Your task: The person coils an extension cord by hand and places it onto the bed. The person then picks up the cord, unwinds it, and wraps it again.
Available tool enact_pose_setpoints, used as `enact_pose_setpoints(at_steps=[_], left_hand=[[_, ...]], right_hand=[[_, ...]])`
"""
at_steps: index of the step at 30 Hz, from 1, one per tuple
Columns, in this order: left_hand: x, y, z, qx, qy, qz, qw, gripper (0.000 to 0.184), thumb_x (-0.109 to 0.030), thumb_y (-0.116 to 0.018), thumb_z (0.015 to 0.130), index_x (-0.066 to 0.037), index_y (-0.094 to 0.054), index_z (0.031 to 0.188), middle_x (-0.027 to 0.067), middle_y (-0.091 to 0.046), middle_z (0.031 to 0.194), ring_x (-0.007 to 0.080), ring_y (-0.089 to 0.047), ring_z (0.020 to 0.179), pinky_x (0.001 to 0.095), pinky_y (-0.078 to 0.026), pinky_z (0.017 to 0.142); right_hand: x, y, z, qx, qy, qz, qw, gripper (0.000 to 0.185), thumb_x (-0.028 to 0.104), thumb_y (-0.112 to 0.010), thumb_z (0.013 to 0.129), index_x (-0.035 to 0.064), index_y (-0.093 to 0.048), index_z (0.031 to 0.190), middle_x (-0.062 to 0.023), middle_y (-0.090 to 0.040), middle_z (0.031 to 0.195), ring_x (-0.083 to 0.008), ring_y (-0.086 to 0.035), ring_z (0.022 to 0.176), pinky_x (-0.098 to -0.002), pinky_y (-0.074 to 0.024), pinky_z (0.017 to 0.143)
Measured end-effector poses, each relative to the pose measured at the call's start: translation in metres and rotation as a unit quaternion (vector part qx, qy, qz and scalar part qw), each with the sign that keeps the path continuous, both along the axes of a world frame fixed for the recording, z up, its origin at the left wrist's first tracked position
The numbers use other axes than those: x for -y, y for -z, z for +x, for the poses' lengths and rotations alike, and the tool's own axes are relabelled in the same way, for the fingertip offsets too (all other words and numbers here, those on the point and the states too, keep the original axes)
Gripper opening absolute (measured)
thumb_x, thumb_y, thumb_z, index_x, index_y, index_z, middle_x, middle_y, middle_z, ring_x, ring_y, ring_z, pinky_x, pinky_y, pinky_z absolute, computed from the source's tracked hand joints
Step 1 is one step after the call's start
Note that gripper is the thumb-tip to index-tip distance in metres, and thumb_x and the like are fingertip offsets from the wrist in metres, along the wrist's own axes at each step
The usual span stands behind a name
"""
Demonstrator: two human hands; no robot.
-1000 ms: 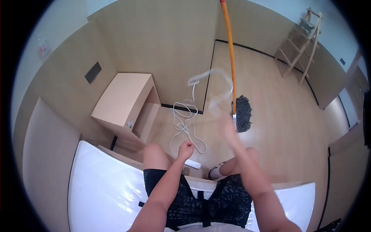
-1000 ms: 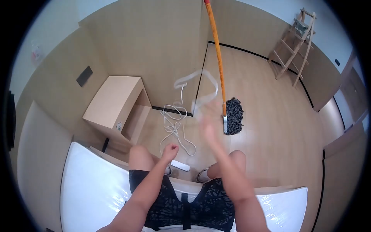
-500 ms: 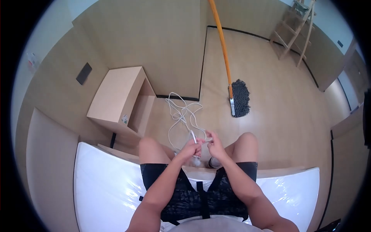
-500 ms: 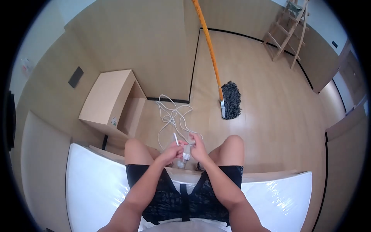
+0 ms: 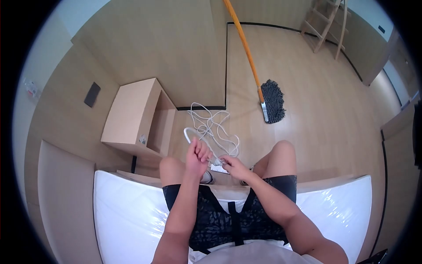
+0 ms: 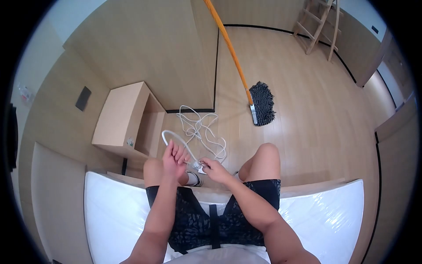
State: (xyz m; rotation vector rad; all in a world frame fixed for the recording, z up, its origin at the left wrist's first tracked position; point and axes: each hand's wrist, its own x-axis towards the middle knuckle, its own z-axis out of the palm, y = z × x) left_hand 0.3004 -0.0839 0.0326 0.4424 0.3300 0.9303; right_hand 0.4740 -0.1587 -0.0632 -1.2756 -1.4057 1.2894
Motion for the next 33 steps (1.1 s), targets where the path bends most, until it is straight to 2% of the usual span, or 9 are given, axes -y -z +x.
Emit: enact_pose_setpoints(at_steps=[4,7,11,15,21,22,26,32,33], left_hand=[[-0.012,0.078,-0.004,0.031,-0.137,-0.220,0.965,0.033,-0.029,-0.049,0.100,-0.012,-0.043,0.072,0.0000,-0.041,0.065,0.0136,-0.040,0.058,0.0285,-0.039,0.060],[-0.015,0.105,-0.005,0.025,-0.068,-0.226,0.971,0.028,-0.025,-0.049,0.099,-0.012,-0.045,0.075,-0.0001,-0.041,0.065,0.0134,-0.042,0.060,0.0285,-0.039,0.060],[-0.008,0.071,0.003,-0.021,-0.057,-0.215,0.975,0.027,-0.028,-0.049,0.102,-0.009,-0.046,0.081,-0.0012,-0.038,0.064,0.0114,-0.040,0.058,0.0266,-0.038,0.055],[-0.015,0.091,-0.021,0.089,0.081,-0.227,0.966,0.037,-0.039,-0.048,0.103,-0.009,-0.048,0.082,-0.0012,-0.039,0.063,0.0117,-0.040,0.053,0.0282,-0.036,0.049],[0.005,0.081,0.003,-0.314,0.077,-0.209,0.923,0.047,-0.049,-0.041,0.103,-0.009,-0.048,0.079,0.0119,-0.057,0.077,0.0298,-0.066,0.074,0.0419,-0.059,0.069],[0.000,0.102,-0.001,-0.300,0.086,-0.187,0.931,0.044,-0.046,-0.036,0.105,-0.009,-0.047,0.084,0.0228,-0.063,0.101,0.0388,-0.067,0.102,0.0497,-0.057,0.089],[0.007,0.060,0.015,-0.180,-0.079,-0.185,0.963,0.040,-0.038,-0.031,0.107,-0.001,-0.046,0.100,0.0284,-0.055,0.132,0.0389,-0.052,0.128,0.0522,-0.040,0.110],[-0.002,0.057,0.000,0.014,0.031,-0.213,0.976,0.033,-0.031,-0.042,0.103,0.000,-0.050,0.100,0.0206,-0.059,0.126,0.0345,-0.057,0.120,0.0485,-0.039,0.112],[-0.004,0.066,-0.002,0.131,0.094,-0.185,0.969,0.032,-0.031,-0.044,0.102,0.000,-0.051,0.099,0.0197,-0.060,0.121,0.0339,-0.058,0.117,0.0484,-0.038,0.113]], right_hand=[[0.009,-0.013,0.003,0.035,-0.011,-0.008,0.999,0.038,0.001,-0.060,0.084,0.0021,-0.058,0.122,-0.0058,-0.061,0.081,-0.0135,-0.056,0.076,-0.0287,-0.0462,0.070],[0.014,-0.022,0.003,0.059,-0.001,-0.010,0.998,0.035,0.002,-0.062,0.084,0.0021,-0.059,0.119,-0.0029,-0.061,0.079,-0.0116,-0.055,0.073,-0.0276,-0.0458,0.067],[0.005,0.001,0.000,0.036,0.023,0.006,0.999,0.024,0.006,-0.065,0.087,0.0012,-0.063,0.110,-0.0003,-0.061,0.077,-0.0086,-0.053,0.071,-0.0258,-0.0452,0.065],[0.000,-0.004,0.005,-0.001,0.099,-0.004,0.995,0.018,0.012,-0.067,0.088,0.0004,-0.067,0.102,-0.0088,-0.065,0.079,-0.0123,-0.057,0.069,-0.0293,-0.0478,0.065],[0.007,-0.026,0.013,-0.003,0.048,0.060,0.997,0.017,0.011,-0.065,0.091,-0.0001,-0.068,0.104,-0.0076,-0.066,0.087,-0.0131,-0.059,0.077,-0.0279,-0.0470,0.068],[0.008,-0.027,0.012,0.004,0.027,0.072,0.997,0.018,0.010,-0.065,0.092,-0.0001,-0.068,0.107,-0.0065,-0.066,0.089,-0.0120,-0.059,0.079,-0.0268,-0.0463,0.070],[0.011,-0.038,0.005,0.017,0.014,0.058,0.998,0.022,0.011,-0.064,0.093,-0.0001,-0.067,0.111,-0.0086,-0.064,0.087,-0.0147,-0.059,0.078,-0.0282,-0.0477,0.070],[0.003,-0.034,-0.003,-0.008,0.078,0.036,0.996,0.022,0.013,-0.063,0.093,-0.0002,-0.064,0.111,-0.0114,-0.061,0.082,-0.0204,-0.060,0.076,-0.0324,-0.0495,0.071],[0.003,-0.034,-0.003,0.003,0.074,0.040,0.996,0.022,0.016,-0.063,0.093,0.0009,-0.065,0.109,-0.0119,-0.062,0.081,-0.0221,-0.061,0.076,-0.0340,-0.0496,0.071]])
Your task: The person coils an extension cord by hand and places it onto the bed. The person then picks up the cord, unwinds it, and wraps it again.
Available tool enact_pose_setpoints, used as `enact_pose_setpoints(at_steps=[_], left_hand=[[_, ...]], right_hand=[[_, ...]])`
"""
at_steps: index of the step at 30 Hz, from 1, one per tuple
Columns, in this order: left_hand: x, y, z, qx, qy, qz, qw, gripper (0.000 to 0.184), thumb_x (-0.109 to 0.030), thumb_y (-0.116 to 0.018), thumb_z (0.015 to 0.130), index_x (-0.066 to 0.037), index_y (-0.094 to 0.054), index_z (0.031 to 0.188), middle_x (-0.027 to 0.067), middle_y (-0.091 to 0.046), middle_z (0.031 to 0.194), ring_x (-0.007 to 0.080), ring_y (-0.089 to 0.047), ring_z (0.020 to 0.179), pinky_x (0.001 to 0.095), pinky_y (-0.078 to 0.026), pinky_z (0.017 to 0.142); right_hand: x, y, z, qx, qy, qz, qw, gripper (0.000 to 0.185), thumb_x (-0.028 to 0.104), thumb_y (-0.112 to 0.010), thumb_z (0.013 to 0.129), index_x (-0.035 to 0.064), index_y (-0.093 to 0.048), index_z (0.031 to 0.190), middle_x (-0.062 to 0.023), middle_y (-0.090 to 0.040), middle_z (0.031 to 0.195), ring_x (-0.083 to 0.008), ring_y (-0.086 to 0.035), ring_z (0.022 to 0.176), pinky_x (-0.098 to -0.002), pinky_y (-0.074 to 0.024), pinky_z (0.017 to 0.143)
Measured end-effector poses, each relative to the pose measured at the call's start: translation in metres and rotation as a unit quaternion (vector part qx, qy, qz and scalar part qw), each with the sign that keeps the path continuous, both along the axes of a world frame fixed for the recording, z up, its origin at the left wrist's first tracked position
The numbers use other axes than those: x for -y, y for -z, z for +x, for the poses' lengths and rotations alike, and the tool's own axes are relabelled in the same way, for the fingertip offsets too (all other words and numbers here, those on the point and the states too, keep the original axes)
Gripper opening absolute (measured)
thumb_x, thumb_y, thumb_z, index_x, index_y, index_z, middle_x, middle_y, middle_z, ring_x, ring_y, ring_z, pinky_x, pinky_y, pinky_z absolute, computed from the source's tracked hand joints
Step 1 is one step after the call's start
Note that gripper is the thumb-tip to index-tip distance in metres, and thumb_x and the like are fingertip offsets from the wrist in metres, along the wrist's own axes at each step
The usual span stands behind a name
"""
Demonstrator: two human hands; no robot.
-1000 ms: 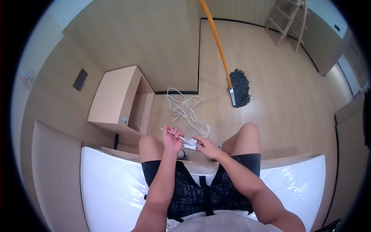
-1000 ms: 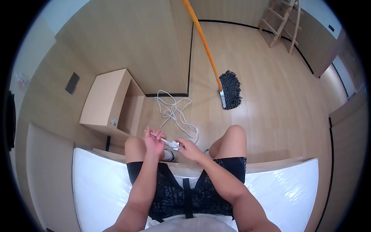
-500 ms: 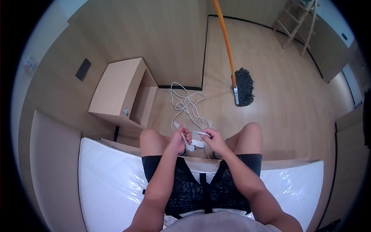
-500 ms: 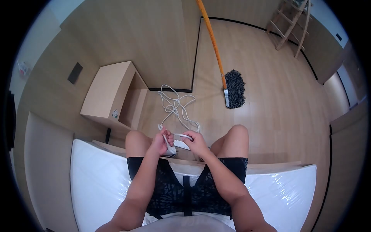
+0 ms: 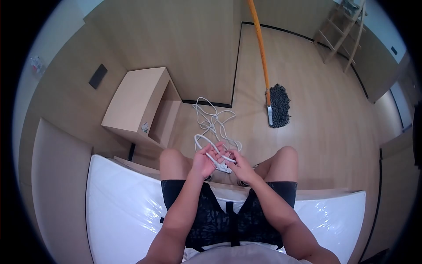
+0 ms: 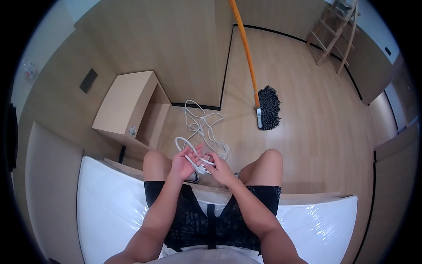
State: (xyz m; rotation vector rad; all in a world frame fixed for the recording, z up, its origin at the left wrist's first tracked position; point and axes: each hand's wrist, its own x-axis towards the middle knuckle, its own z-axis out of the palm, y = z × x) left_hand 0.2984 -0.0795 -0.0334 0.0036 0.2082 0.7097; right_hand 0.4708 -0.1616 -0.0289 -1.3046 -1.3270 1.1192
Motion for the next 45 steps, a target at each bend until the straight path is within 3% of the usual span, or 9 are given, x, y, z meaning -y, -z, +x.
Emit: enact_pose_setpoints(at_steps=[2,4,11,15,21,24,30,35,45], left_hand=[[-0.008,0.024,-0.006,0.256,0.074,0.045,0.963,0.030,-0.030,-0.047,0.101,0.000,-0.052,0.097,0.0180,-0.061,0.111,0.0327,-0.059,0.110,0.0481,-0.037,0.115],[-0.011,0.011,-0.013,0.269,0.000,0.060,0.961,0.028,-0.028,-0.048,0.101,-0.001,-0.051,0.096,0.0138,-0.058,0.099,0.0292,-0.059,0.099,0.0472,-0.040,0.110],[-0.033,-0.036,-0.033,-0.158,-0.431,-0.090,0.884,0.021,-0.023,-0.044,0.105,-0.006,-0.049,0.093,0.0051,-0.051,0.079,0.0188,-0.052,0.072,0.0365,-0.048,0.076],[-0.039,0.022,-0.046,-0.329,-0.395,0.094,0.852,0.006,-0.015,-0.050,0.103,-0.009,-0.052,0.103,0.0036,-0.052,0.081,0.0181,-0.051,0.070,0.0368,-0.050,0.070],[-0.028,-0.012,-0.027,-0.251,-0.339,-0.067,0.904,0.015,-0.013,-0.049,0.102,-0.007,-0.053,0.116,0.0010,-0.051,0.080,0.0134,-0.051,0.070,0.0281,-0.048,0.068],[-0.025,-0.001,-0.039,-0.099,-0.178,-0.002,0.979,0.015,-0.014,-0.050,0.102,-0.006,-0.054,0.115,-0.0016,-0.049,0.076,0.0083,-0.048,0.064,0.0231,-0.044,0.061],[-0.011,0.015,-0.034,-0.313,0.041,0.045,0.948,0.013,-0.017,-0.053,0.101,-0.007,-0.055,0.109,-0.0061,-0.041,0.069,0.0025,-0.035,0.051,0.0198,-0.032,0.048],[0.009,0.022,-0.001,-0.370,0.122,0.134,0.911,0.038,-0.011,-0.056,0.098,0.000,-0.050,0.134,0.0126,-0.065,0.116,0.0217,-0.063,0.113,0.0326,-0.055,0.094],[0.024,0.037,0.012,-0.353,0.287,0.277,0.847,0.033,-0.009,-0.061,0.094,-0.007,-0.060,0.128,0.0054,-0.068,0.113,0.0151,-0.066,0.103,0.0266,-0.052,0.080]], right_hand=[[-0.003,0.011,0.003,0.058,-0.028,0.028,0.998,0.021,0.021,-0.063,0.093,0.0027,-0.067,0.104,-0.0134,-0.063,0.078,-0.0264,-0.062,0.076,-0.0378,-0.0498,0.071],[-0.011,0.042,0.016,0.151,-0.074,0.076,0.983,0.024,0.027,-0.063,0.093,0.0041,-0.068,0.098,-0.0154,-0.065,0.075,-0.0314,-0.063,0.076,-0.0419,-0.0498,0.071],[-0.018,0.028,0.046,0.237,-0.030,-0.070,0.969,0.031,0.031,-0.065,0.093,0.0010,-0.065,0.086,-0.0166,-0.062,0.070,-0.0304,-0.060,0.064,-0.0408,-0.0470,0.063],[-0.010,0.023,0.042,0.100,-0.004,-0.039,0.994,0.030,0.028,-0.067,0.093,-0.0009,-0.064,0.086,-0.0126,-0.058,0.066,-0.0210,-0.052,0.061,-0.0350,-0.0445,0.060],[-0.006,0.017,0.051,0.102,-0.011,-0.016,0.995,0.029,0.028,-0.071,0.089,-0.0010,-0.070,0.086,-0.0122,-0.063,0.071,-0.0200,-0.055,0.063,-0.0340,-0.0466,0.061],[-0.006,0.018,0.053,0.118,-0.015,-0.006,0.993,0.026,0.027,-0.075,0.086,0.0004,-0.073,0.087,-0.0140,-0.066,0.076,-0.0233,-0.060,0.065,-0.0341,-0.0493,0.063],[-0.005,0.012,0.055,0.161,-0.051,-0.018,0.986,0.022,0.023,-0.079,0.079,0.0022,-0.074,0.085,-0.0144,-0.066,0.078,-0.0282,-0.063,0.069,-0.0363,-0.0503,0.064],[-0.001,0.001,0.048,0.242,-0.087,0.021,0.966,0.017,0.013,-0.079,0.078,0.0004,-0.071,0.087,-0.0125,-0.064,0.081,-0.0263,-0.063,0.074,-0.0352,-0.0498,0.066],[-0.003,-0.008,0.038,0.205,-0.061,0.095,0.972,0.018,0.006,-0.077,0.067,0.0025,-0.071,0.084,-0.0145,-0.063,0.079,-0.0324,-0.062,0.075,-0.0389,-0.0518,0.067]])
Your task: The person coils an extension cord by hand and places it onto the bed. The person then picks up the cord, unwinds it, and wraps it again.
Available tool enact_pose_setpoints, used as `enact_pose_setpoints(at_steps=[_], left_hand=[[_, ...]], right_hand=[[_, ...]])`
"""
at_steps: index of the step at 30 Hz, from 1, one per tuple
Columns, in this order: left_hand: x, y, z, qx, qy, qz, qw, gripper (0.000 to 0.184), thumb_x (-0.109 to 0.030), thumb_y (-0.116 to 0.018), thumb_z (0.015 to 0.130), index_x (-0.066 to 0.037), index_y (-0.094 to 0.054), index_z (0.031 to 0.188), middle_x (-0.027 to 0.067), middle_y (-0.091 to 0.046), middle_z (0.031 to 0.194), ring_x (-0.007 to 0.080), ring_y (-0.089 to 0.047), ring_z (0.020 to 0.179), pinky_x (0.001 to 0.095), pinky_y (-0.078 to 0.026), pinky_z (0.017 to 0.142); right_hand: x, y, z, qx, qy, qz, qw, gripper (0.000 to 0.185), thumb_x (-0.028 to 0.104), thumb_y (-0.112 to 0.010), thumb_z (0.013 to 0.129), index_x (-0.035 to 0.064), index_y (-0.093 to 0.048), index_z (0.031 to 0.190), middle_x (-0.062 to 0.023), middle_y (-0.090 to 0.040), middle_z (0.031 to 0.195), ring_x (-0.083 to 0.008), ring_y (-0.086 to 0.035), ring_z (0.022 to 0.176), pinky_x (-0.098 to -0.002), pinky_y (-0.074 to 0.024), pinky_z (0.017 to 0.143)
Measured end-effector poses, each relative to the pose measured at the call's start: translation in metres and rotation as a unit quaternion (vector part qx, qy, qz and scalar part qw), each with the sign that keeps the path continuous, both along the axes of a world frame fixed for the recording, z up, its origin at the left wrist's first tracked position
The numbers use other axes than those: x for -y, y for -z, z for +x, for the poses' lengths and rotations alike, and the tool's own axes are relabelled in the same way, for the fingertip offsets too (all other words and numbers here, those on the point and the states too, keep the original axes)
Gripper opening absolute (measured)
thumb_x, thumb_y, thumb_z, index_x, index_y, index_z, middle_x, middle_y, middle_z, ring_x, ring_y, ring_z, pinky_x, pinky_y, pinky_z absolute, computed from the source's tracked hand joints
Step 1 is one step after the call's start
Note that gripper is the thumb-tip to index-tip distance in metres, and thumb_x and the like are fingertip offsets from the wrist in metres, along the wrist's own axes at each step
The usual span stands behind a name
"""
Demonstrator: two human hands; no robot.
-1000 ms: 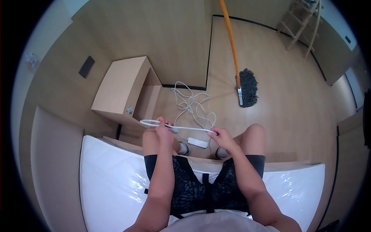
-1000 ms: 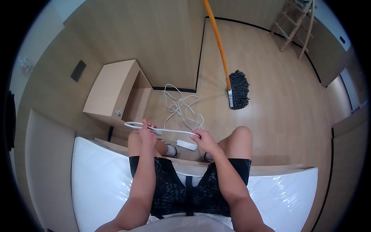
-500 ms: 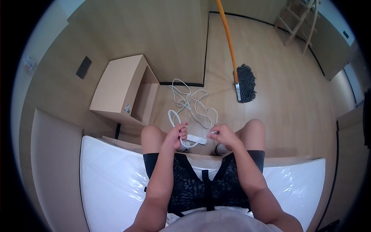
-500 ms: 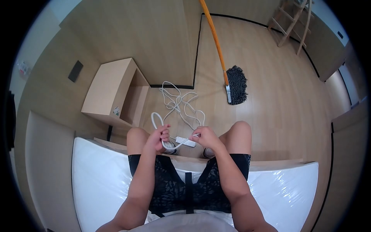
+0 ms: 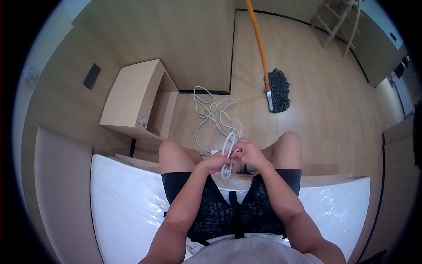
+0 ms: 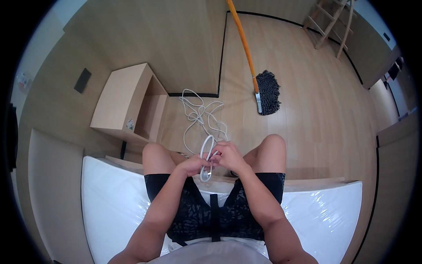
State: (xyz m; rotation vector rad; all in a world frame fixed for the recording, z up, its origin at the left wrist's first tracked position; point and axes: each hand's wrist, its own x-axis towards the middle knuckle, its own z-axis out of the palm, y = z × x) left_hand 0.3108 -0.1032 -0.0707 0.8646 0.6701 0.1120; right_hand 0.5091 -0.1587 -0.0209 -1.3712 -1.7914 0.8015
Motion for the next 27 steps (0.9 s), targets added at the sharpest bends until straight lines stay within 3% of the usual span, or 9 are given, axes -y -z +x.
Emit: enact_pose_setpoints(at_steps=[3,9,15,19,22,24,25,26,27], left_hand=[[0.007,-0.003,-0.002,-0.034,0.011,0.015,0.999,0.034,-0.009,-0.060,0.093,-0.009,-0.061,0.127,0.0047,-0.067,0.114,0.0146,-0.063,0.105,0.0284,-0.050,0.084],[-0.005,-0.026,0.012,0.032,0.050,0.036,0.998,0.058,0.006,-0.053,0.072,-0.006,-0.053,0.129,0.0108,-0.065,0.112,0.0223,-0.065,0.104,0.0316,-0.051,0.086],[-0.003,-0.026,0.005,0.034,0.020,0.007,0.999,0.080,0.020,-0.048,0.053,-0.005,-0.048,0.129,0.0153,-0.063,0.110,0.0298,-0.066,0.103,0.0348,-0.052,0.086],[0.001,-0.010,0.002,0.169,-0.026,-0.055,0.984,0.059,0.012,-0.056,0.060,-0.003,-0.054,0.116,0.0090,-0.058,0.084,0.0243,-0.060,0.078,0.0398,-0.052,0.076],[0.003,-0.003,-0.006,0.238,-0.038,-0.093,0.966,0.039,0.002,-0.059,0.067,-0.003,-0.057,0.106,0.0051,-0.052,0.069,0.0210,-0.053,0.063,0.0402,-0.050,0.071],[0.003,-0.018,-0.013,0.257,-0.017,-0.152,0.954,0.032,-0.004,-0.058,0.072,-0.002,-0.057,0.104,0.0048,-0.050,0.066,0.0199,-0.050,0.060,0.0396,-0.049,0.068],[0.002,-0.027,-0.017,0.267,0.001,-0.185,0.946,0.029,-0.006,-0.058,0.075,-0.001,-0.058,0.103,0.0046,-0.049,0.065,0.0194,-0.049,0.058,0.0393,-0.048,0.066],[0.001,-0.032,-0.017,0.276,0.018,-0.216,0.937,0.027,-0.009,-0.057,0.077,0.000,-0.058,0.102,0.0045,-0.048,0.064,0.0188,-0.048,0.056,0.0390,-0.047,0.065],[0.002,-0.037,-0.018,0.285,0.028,-0.236,0.929,0.025,-0.012,-0.056,0.079,0.000,-0.058,0.101,0.0043,-0.047,0.062,0.0183,-0.047,0.055,0.0387,-0.046,0.063]], right_hand=[[0.000,0.008,0.002,-0.028,-0.012,-0.006,1.000,0.016,0.003,-0.076,0.069,0.0030,-0.070,0.083,-0.0135,-0.062,0.080,-0.0318,-0.062,0.073,-0.0372,-0.0517,0.066],[-0.005,0.049,0.003,-0.079,0.048,0.005,0.996,0.028,0.014,-0.079,0.067,0.0042,-0.068,0.091,-0.0158,-0.062,0.089,-0.0374,-0.061,0.087,-0.0447,-0.0508,0.078],[-0.003,0.015,0.008,-0.062,0.131,0.026,0.989,0.042,0.020,-0.084,0.067,0.0037,-0.060,0.097,-0.0164,-0.061,0.102,-0.0364,-0.059,0.101,-0.0437,-0.0471,0.088],[-0.025,0.076,0.005,-0.059,0.169,0.094,0.979,0.033,0.027,-0.075,0.078,0.0046,-0.065,0.100,-0.0181,-0.065,0.095,-0.0369,-0.063,0.092,-0.0441,-0.0505,0.082],[-0.042,0.112,0.013,-0.034,0.064,0.051,0.996,0.035,0.027,-0.059,0.095,0.0019,-0.062,0.118,-0.0145,-0.064,0.114,-0.0276,-0.059,0.106,-0.0384,-0.0469,0.092],[-0.021,0.068,0.016,-0.154,0.018,-0.107,0.982,0.047,0.016,-0.063,0.093,0.0020,-0.052,0.136,-0.0172,-0.048,0.143,-0.0259,-0.041,0.136,-0.0365,-0.0322,0.114],[-0.016,0.071,0.012,-0.140,0.003,-0.029,0.990,0.062,0.007,-0.066,0.091,0.0044,-0.039,0.147,-0.0171,-0.040,0.149,-0.0273,-0.036,0.140,-0.0382,-0.0297,0.116],[-0.016,0.072,0.009,-0.127,0.020,-0.026,0.991,0.079,0.002,-0.067,0.088,0.0081,-0.025,0.154,-0.0164,-0.031,0.156,-0.0278,-0.030,0.144,-0.0396,-0.0261,0.118],[-0.013,0.058,0.004,-0.152,0.038,-0.054,0.986,0.081,0.004,-0.067,0.089,0.0088,-0.021,0.156,-0.0181,-0.030,0.157,-0.0307,-0.028,0.146,-0.0406,-0.0253,0.118]])
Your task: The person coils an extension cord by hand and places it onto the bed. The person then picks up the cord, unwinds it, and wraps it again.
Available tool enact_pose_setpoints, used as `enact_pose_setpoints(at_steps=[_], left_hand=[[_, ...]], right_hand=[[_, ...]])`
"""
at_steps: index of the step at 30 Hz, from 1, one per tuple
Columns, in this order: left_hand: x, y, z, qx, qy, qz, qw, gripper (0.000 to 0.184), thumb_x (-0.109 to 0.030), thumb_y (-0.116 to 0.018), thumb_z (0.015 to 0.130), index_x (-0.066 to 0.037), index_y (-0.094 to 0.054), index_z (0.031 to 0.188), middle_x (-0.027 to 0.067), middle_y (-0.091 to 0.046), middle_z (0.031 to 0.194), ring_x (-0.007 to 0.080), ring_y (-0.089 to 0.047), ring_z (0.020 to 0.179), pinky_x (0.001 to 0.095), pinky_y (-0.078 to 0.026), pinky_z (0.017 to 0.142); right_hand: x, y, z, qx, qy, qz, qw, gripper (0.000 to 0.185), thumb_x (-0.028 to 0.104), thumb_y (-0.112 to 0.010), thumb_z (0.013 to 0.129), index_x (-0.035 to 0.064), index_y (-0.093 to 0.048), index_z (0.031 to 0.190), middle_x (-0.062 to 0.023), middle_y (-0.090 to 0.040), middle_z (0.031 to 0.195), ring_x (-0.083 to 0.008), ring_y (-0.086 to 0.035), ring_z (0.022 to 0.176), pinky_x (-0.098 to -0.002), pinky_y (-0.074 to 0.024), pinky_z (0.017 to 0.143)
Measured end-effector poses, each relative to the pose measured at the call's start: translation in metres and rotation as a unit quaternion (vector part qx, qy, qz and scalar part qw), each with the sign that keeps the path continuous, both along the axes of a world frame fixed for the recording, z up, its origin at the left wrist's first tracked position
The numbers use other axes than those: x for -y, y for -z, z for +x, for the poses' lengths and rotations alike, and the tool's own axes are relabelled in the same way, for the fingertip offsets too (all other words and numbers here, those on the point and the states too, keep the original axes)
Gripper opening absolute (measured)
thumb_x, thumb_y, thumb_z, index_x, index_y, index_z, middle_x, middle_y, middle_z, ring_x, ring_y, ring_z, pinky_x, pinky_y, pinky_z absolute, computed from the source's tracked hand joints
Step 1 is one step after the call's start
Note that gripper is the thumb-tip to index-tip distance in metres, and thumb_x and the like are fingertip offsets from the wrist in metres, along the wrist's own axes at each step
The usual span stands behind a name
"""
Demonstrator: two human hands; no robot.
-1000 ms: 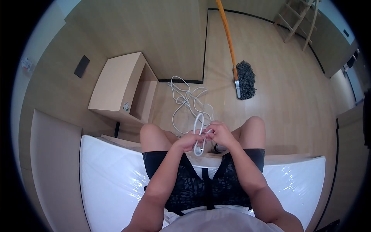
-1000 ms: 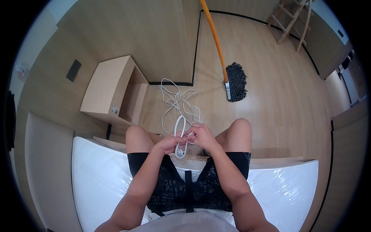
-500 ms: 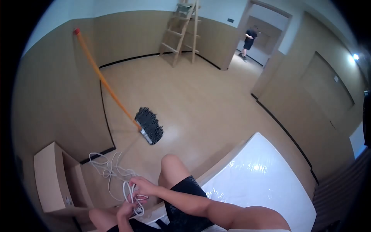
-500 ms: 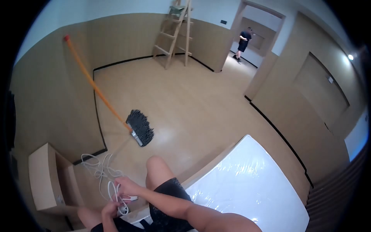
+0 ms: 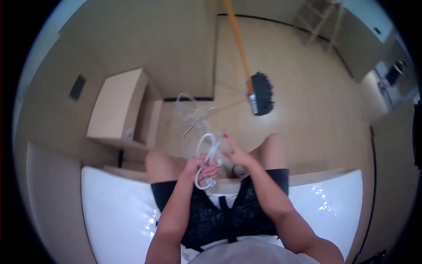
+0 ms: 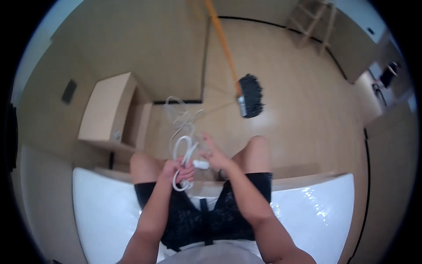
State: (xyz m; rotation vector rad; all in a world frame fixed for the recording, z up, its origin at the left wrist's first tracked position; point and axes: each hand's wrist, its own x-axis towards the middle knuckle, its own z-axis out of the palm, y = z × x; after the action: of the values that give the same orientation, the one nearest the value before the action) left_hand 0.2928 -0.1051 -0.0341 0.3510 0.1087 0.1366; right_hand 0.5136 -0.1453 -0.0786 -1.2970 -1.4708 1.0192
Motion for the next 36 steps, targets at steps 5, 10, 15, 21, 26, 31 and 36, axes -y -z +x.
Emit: enact_pose_setpoints(at_steps=[5,10,15,21,26,31,36], left_hand=[[0.005,-0.018,-0.002,-0.003,0.027,-0.030,0.999,0.031,-0.025,-0.053,0.092,0.003,-0.060,0.099,0.0032,-0.044,0.057,0.0159,-0.043,0.048,0.0371,-0.043,0.057],[-0.002,-0.019,0.004,-0.058,-0.064,0.048,0.995,0.027,-0.024,-0.052,0.098,0.002,-0.058,0.103,0.0031,-0.048,0.061,0.0152,-0.048,0.049,0.0353,-0.048,0.059],[-0.004,0.012,0.025,-0.356,-0.194,0.305,0.862,0.033,-0.031,-0.048,0.103,-0.001,-0.049,0.117,0.0046,-0.053,0.069,0.0156,-0.056,0.059,0.0323,-0.052,0.065],[0.014,0.038,0.043,-0.429,-0.199,0.517,0.714,0.061,-0.045,-0.055,0.100,-0.003,-0.030,0.135,0.0109,-0.062,0.090,0.0193,-0.058,0.067,0.0332,-0.051,0.065],[0.019,0.013,0.046,-0.371,-0.210,0.594,0.683,0.065,-0.018,-0.070,0.087,-0.003,-0.029,0.136,0.0223,-0.063,0.107,0.0356,-0.063,0.097,0.0399,-0.051,0.085],[0.026,0.024,0.044,-0.422,-0.169,0.619,0.640,0.047,-0.017,-0.072,0.087,-0.001,-0.046,0.123,0.0123,-0.064,0.089,0.0200,-0.062,0.078,0.0361,-0.051,0.070],[0.011,0.047,0.046,-0.444,-0.236,0.505,0.701,0.029,-0.033,-0.059,0.098,-0.004,-0.056,0.102,0.0128,-0.069,0.095,0.0254,-0.067,0.087,0.0373,-0.051,0.075]], right_hand=[[0.000,-0.028,-0.002,0.052,-0.088,0.055,0.993,0.028,-0.003,-0.059,0.089,0.0017,-0.062,0.116,-0.0160,-0.057,0.130,-0.0324,-0.052,0.125,-0.0384,-0.0414,0.105],[-0.002,-0.020,0.015,-0.043,-0.044,-0.134,0.989,0.018,0.014,-0.052,0.101,0.0014,-0.065,0.096,-0.0067,-0.066,0.087,-0.0151,-0.062,0.081,-0.0312,-0.0499,0.077],[-0.003,-0.041,0.033,-0.166,0.080,-0.206,0.961,0.032,0.029,-0.050,0.104,0.0038,-0.063,0.091,-0.0015,-0.055,0.065,-0.0096,-0.052,0.060,-0.0262,-0.0456,0.058],[0.007,-0.031,-0.018,-0.552,0.058,-0.171,0.814,0.024,0.028,-0.049,0.104,0.0047,-0.055,0.102,-0.0043,-0.056,0.085,-0.0144,-0.054,0.070,-0.0296,-0.0499,0.068],[0.013,-0.041,-0.018,-0.559,-0.018,-0.166,0.812,0.012,0.016,-0.062,0.098,0.0066,-0.055,0.096,-0.0068,-0.061,0.101,-0.0179,-0.063,0.091,-0.0328,-0.0533,0.085],[0.006,-0.013,-0.011,-0.204,-0.016,-0.134,0.970,0.013,0.010,-0.069,0.093,0.0049,-0.057,0.091,-0.0030,-0.061,0.087,-0.0105,-0.061,0.068,-0.0252,-0.0510,0.065],[0.003,-0.006,-0.019,-0.206,0.067,-0.124,0.968,0.019,0.020,-0.065,0.097,0.0021,-0.058,0.096,-0.0051,-0.062,0.094,-0.0119,-0.062,0.079,-0.0282,-0.0504,0.073]])
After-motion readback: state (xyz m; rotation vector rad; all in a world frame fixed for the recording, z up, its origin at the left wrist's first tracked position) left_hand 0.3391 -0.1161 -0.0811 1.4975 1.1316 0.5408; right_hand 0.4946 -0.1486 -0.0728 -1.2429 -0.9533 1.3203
